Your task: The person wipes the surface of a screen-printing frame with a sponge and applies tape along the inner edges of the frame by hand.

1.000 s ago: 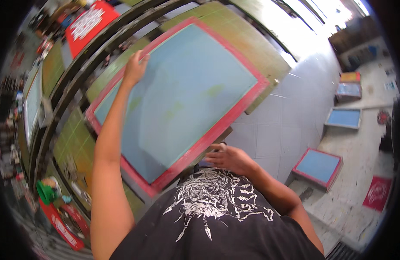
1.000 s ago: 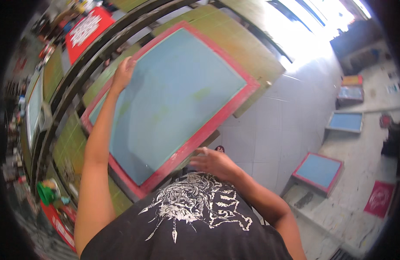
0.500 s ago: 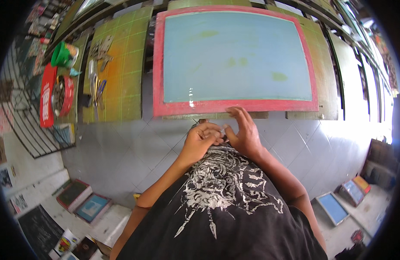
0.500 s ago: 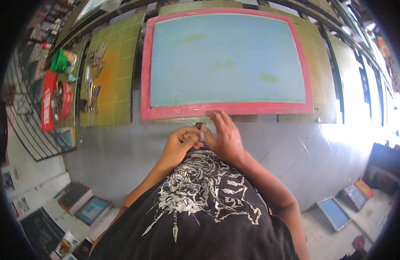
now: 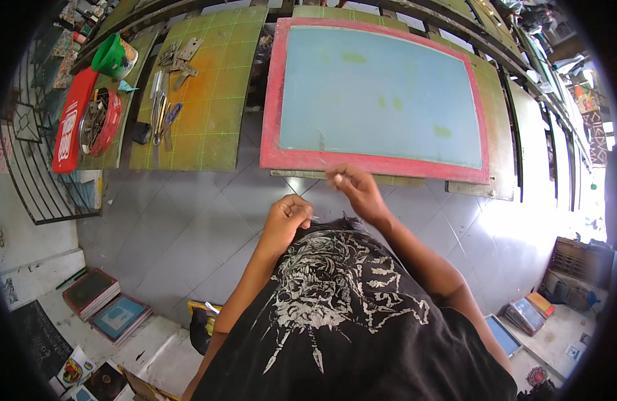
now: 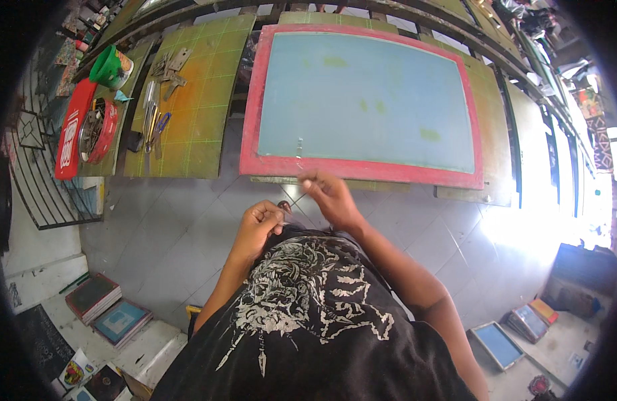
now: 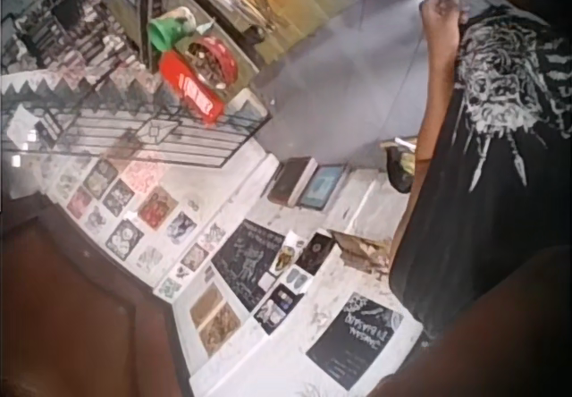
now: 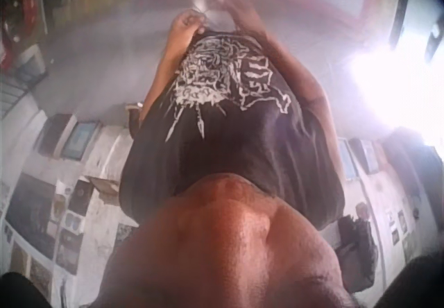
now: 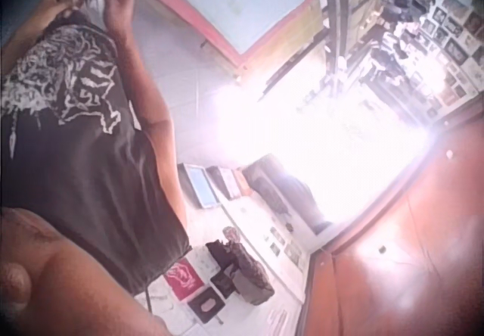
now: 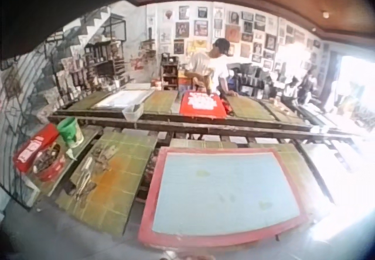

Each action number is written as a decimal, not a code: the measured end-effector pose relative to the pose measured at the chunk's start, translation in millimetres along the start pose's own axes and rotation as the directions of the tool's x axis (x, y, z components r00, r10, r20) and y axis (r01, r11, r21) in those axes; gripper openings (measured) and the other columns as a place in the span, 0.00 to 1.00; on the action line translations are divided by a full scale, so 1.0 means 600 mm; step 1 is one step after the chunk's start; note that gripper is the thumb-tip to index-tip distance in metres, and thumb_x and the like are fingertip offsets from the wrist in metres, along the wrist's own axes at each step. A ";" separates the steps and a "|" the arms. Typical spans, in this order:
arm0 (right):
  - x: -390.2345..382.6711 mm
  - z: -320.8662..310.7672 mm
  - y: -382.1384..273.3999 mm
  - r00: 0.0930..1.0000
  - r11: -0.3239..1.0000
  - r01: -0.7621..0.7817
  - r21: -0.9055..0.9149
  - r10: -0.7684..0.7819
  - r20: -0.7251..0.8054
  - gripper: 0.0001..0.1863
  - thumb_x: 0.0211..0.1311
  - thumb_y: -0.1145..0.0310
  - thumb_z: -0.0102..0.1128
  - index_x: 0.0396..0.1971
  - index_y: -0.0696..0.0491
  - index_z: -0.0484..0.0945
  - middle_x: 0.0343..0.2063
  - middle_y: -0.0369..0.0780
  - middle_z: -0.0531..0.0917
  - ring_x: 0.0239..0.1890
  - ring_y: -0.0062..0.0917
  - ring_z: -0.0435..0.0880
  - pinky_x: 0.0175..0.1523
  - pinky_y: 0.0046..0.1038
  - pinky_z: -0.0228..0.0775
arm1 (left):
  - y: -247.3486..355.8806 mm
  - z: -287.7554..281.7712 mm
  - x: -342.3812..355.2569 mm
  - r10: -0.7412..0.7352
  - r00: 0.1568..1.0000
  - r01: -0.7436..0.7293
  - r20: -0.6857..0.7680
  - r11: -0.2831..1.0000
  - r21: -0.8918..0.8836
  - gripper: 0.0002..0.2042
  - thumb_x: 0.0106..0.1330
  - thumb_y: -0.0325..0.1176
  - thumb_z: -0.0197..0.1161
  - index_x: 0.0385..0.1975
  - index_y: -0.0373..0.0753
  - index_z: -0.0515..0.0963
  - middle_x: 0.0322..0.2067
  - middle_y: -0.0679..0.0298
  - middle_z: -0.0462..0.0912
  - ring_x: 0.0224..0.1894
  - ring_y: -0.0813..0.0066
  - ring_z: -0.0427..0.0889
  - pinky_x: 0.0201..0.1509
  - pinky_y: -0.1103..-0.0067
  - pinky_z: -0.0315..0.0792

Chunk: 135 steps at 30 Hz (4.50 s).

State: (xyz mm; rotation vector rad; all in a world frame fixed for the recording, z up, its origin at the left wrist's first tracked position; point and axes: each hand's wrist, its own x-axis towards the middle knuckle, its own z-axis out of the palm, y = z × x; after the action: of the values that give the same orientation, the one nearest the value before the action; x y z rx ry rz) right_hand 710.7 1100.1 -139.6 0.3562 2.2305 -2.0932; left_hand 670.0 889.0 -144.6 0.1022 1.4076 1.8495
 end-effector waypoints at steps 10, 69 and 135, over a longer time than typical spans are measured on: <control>0.141 0.000 0.014 0.904 0.446 0.106 -0.889 -0.414 -0.101 0.10 0.57 0.70 0.60 0.40 0.51 0.82 0.43 0.39 0.81 0.46 0.36 0.77 0.49 0.36 0.72 | 0.053 -0.157 0.030 -0.057 0.997 0.063 -0.047 0.986 0.156 0.07 0.70 0.31 0.54 0.42 0.37 0.75 0.32 0.67 0.78 0.29 0.83 0.75 0.33 0.86 0.68; -0.086 0.011 -0.038 0.950 0.882 0.233 -0.410 -0.297 -0.099 0.13 0.53 0.69 0.65 0.40 0.54 0.79 0.38 0.43 0.82 0.43 0.39 0.80 0.48 0.37 0.72 | 0.010 0.026 0.070 -0.204 0.965 0.186 0.163 0.975 0.117 0.05 0.68 0.28 0.58 0.30 0.36 0.74 0.26 0.63 0.82 0.25 0.79 0.80 0.31 0.84 0.75; 0.165 -1.227 -0.301 0.835 0.433 -0.341 -0.835 -0.268 -0.480 0.43 0.53 0.61 0.66 0.67 0.56 0.55 0.58 0.61 0.64 0.57 0.44 0.68 0.55 0.37 0.68 | -0.316 0.261 -0.177 -0.031 0.987 -0.003 0.156 0.977 0.212 0.20 0.75 0.36 0.42 0.64 0.39 0.66 0.67 0.57 0.62 0.70 0.67 0.57 0.72 0.72 0.50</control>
State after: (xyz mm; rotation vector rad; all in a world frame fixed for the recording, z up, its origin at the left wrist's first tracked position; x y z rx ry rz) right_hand 659.5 1832.9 72.0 0.9655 3.1841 -0.4120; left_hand 921.9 957.7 -204.2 0.3384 1.4843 1.6367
